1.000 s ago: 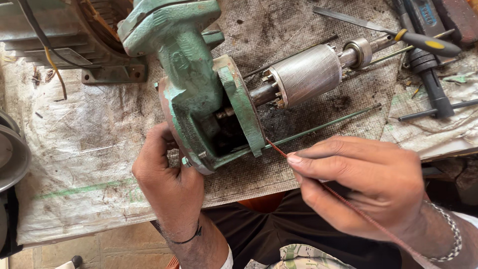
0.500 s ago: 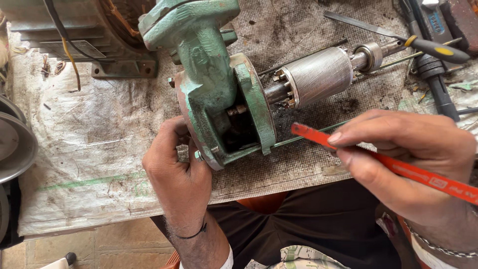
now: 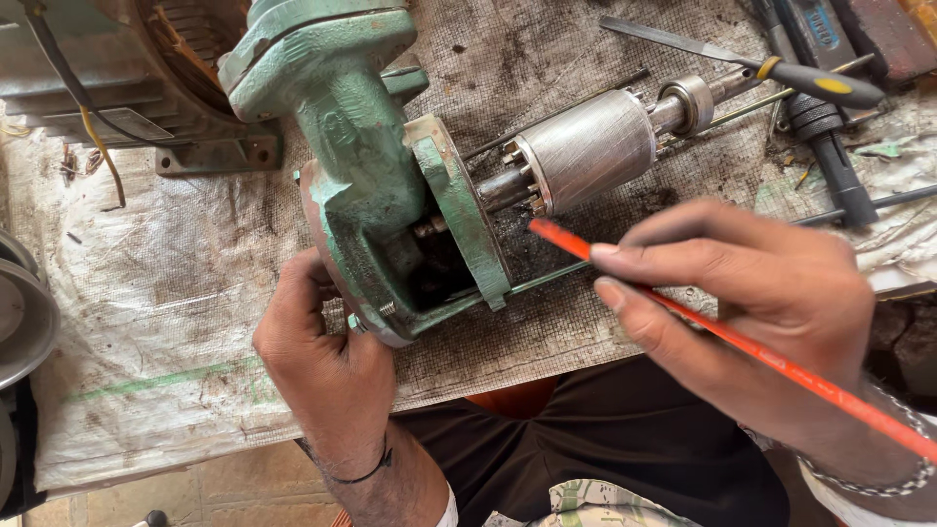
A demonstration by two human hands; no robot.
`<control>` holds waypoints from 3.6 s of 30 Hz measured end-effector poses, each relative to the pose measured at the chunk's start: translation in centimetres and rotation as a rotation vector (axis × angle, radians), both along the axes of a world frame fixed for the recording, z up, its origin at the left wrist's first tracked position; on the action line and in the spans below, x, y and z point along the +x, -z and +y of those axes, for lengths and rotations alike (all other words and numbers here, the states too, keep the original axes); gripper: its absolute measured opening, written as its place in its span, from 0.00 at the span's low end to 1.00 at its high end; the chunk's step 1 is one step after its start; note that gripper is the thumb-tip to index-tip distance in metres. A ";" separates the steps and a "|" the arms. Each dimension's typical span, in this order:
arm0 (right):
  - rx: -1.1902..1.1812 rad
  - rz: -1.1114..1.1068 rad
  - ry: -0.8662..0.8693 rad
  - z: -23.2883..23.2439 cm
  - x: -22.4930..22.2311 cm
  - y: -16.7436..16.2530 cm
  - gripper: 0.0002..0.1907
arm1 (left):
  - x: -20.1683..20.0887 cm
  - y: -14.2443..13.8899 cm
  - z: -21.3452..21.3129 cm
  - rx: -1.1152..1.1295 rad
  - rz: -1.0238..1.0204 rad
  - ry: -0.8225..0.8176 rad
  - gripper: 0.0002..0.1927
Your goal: The person works on a disassembled green water pump with its motor armature resting on the pump housing. They file the pump flange with a red hacksaw blade, sand the armature's surface with an abrasive block, then file the shaft and coupling area with a flat file while steadying the assembly with the other hand.
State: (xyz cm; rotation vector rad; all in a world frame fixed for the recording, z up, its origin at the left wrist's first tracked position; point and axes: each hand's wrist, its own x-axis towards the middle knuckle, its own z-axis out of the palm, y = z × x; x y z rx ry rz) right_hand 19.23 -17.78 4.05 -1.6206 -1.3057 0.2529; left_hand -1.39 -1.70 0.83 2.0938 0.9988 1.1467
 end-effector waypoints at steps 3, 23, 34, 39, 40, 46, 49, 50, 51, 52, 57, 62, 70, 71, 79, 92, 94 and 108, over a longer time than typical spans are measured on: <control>0.045 -0.014 -0.053 0.2 -0.3 0.5 0.10 | 0.0 0.0 0.0 -0.003 -0.001 0.002 0.10; 0.180 0.023 -0.225 0.0 0.3 0.6 0.12 | 0.0 0.0 0.0 0.006 0.010 -0.028 0.09; 0.122 -0.046 -0.082 1.3 -1.3 1.4 0.10 | 0.0 0.0 0.0 0.002 0.002 -0.020 0.08; 0.162 -0.153 -0.101 1.6 -2.5 1.5 0.12 | 0.1 -0.1 -0.1 0.005 -0.007 -0.008 0.10; 0.186 -0.165 -0.107 1.4 -2.5 1.5 0.12 | 0.1 -0.1 -0.1 0.004 -0.013 -0.003 0.10; 0.116 -0.099 -0.135 1.1 -1.5 1.9 0.13 | 0.0 0.0 -0.1 -0.041 -0.008 -0.012 0.10; 0.130 -0.075 -0.163 1.2 -1.4 2.0 0.13 | 0.0 0.1 -0.2 -0.039 -0.035 0.001 0.09; 0.131 -0.076 -0.163 1.2 -1.4 1.9 0.13 | 0.0 0.2 -0.2 -0.042 -0.027 -0.005 0.09; 0.132 -0.076 -0.163 1.2 -1.4 1.9 0.13 | -0.1 0.2 -0.2 -0.044 -0.019 -0.013 0.09; 0.134 -0.076 -0.164 1.2 -1.3 1.8 0.13 | -0.1 0.2 -0.2 -0.046 -0.010 -0.020 0.10; 0.064 -0.013 -0.139 0.8 -1.1 1.7 0.13 | -0.1 0.1 -0.2 -0.008 0.003 -0.023 0.10; 0.127 0.019 -0.164 0.4 -0.9 2.2 0.11 | 0.0 0.0 -0.1 -0.001 -0.002 -0.013 0.10; 0.087 0.087 -0.039 0.0 0.3 0.9 0.12 | -0.1 0.0 -0.1 -0.037 -0.003 -0.013 0.09; 0.034 0.075 -0.017 0.0 0.3 0.6 0.12 | -0.1 0.0 -0.1 -0.031 -0.003 -0.013 0.09; -0.139 0.302 -0.055 -0.1 0.2 -1.3 0.17 | 0.0 0.0 -0.1 -0.007 -0.015 0.002 0.10; 0.067 0.807 -0.041 0.5 0.2 2.4 0.08 | -0.1 0.0 0.2 0.000 -0.017 0.021 0.09; 0.135 0.902 -0.098 0.6 0.3 2.3 0.08 | -0.1 0.0 0.2 0.004 -0.005 0.013 0.09; -0.138 0.634 -0.106 1.6 1.9 1.1 0.08 | 0.0 -0.2 -0.1 0.014 0.013 -0.016 0.11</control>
